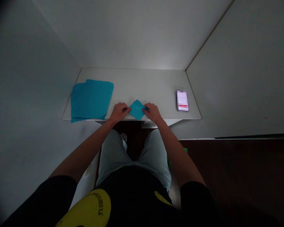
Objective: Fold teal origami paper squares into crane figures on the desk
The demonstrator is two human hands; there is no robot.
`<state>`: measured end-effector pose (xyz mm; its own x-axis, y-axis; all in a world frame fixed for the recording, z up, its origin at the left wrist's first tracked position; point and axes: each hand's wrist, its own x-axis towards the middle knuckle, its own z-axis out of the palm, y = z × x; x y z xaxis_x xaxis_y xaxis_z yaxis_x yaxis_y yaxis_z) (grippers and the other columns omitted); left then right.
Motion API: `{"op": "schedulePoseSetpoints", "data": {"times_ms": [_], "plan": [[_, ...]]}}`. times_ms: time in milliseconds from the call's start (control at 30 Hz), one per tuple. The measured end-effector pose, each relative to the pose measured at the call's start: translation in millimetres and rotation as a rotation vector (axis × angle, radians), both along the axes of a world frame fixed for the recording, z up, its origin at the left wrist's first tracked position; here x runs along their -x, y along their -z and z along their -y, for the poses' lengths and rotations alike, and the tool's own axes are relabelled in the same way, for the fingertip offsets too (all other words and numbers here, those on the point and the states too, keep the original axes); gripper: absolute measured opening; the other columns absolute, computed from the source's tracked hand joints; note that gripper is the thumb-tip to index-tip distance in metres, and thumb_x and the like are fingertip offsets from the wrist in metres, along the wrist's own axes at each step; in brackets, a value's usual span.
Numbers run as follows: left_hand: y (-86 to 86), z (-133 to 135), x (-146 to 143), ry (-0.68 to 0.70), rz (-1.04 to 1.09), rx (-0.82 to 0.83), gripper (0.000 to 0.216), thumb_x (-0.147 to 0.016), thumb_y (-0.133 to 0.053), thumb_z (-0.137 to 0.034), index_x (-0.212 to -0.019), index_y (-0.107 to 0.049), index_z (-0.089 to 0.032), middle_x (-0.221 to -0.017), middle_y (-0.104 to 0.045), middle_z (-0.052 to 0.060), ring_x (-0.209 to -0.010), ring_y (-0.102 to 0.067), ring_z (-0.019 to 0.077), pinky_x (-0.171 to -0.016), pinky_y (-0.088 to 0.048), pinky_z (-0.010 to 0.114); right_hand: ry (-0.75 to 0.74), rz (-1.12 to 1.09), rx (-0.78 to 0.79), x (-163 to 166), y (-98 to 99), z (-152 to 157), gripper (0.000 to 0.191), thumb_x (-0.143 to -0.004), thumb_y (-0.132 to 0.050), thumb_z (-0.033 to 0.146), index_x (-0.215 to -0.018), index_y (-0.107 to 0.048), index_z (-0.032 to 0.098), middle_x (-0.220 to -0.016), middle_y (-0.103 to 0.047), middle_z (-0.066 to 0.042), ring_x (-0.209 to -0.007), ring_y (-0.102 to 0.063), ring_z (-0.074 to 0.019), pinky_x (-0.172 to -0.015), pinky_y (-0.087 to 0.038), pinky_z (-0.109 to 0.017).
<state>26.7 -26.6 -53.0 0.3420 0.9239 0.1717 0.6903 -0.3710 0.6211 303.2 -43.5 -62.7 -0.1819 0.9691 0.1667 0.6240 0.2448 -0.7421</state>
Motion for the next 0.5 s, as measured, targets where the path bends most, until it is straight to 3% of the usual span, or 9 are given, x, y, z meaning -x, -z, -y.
{"op": "schedulePoseSetpoints", "data": {"times_ms": [133,267,367,433,500], "plan": [[-6.7,6.0,-3.4,-0.039,-0.103,-0.052,0.022,-0.104,-0.070,-0.041,-0.110,-0.083,-0.025,-0.122,-0.079,0.011,-0.123,-0.065,0.0338,-0.111,-0.046,0.054,-0.050,0.115,-0.080,-9.9,10.7,-0.1,0.019,-0.096,-0.068,0.031,-0.110,-0.079,0.024,-0.111,-0.076,-0.011,-0.106,-0.065,-0.0315,-0.103,-0.050,-0.050],[-6.5,12.2,0.4,0.152,-0.114,-0.083,0.025,-0.102,-0.075,-0.037,-0.123,-0.083,-0.029,-0.129,-0.080,0.008,-0.127,-0.066,0.0312,-0.114,-0.046,0.052,-0.092,0.091,-0.138,-17.6,12.6,3.9,0.029,-0.097,-0.058,0.019,-0.114,-0.080,0.025,-0.119,-0.077,-0.011,-0.116,-0.068,-0.0312,-0.109,-0.050,-0.053],[0.2,16.5,2.6,0.299,-0.097,-0.142,0.032,-0.107,-0.062,-0.029,-0.134,-0.080,-0.029,-0.139,-0.080,0.008,-0.135,-0.068,0.0268,-0.121,-0.046,0.052,-0.173,0.138,-0.160,-20.7,8.7,17.3,0.036,-0.100,-0.052,0.018,-0.120,-0.081,0.026,-0.144,-0.073,-0.012,-0.133,-0.066,-0.0306,-0.116,-0.049,-0.055],[4.9,19.7,3.0,0.385,-0.098,-0.175,0.044,-0.106,-0.059,-0.026,-0.147,-0.073,-0.026,-0.151,-0.074,0.010,-0.147,-0.064,0.0263,-0.128,-0.043,0.054,-0.181,0.219,-0.159,-16.2,4.5,33.3,0.043,-0.103,-0.050,0.021,-0.137,-0.076,0.025,-0.163,-0.063,-0.013,-0.149,-0.058,-0.0315,-0.123,-0.045,-0.056],[7.6,22.7,3.2,0.454,-0.118,-0.198,0.057,-0.103,-0.063,-0.029,-0.159,-0.064,-0.021,-0.163,-0.064,0.013,-0.157,-0.056,0.0284,-0.134,-0.038,0.056,-0.158,0.323,-0.142,-4.1,0.2,51.9,0.053,-0.107,-0.048,0.026,-0.158,-0.062,0.024,-0.173,-0.053,-0.013,-0.161,-0.047,-0.0321,-0.130,-0.037,-0.059]]}}
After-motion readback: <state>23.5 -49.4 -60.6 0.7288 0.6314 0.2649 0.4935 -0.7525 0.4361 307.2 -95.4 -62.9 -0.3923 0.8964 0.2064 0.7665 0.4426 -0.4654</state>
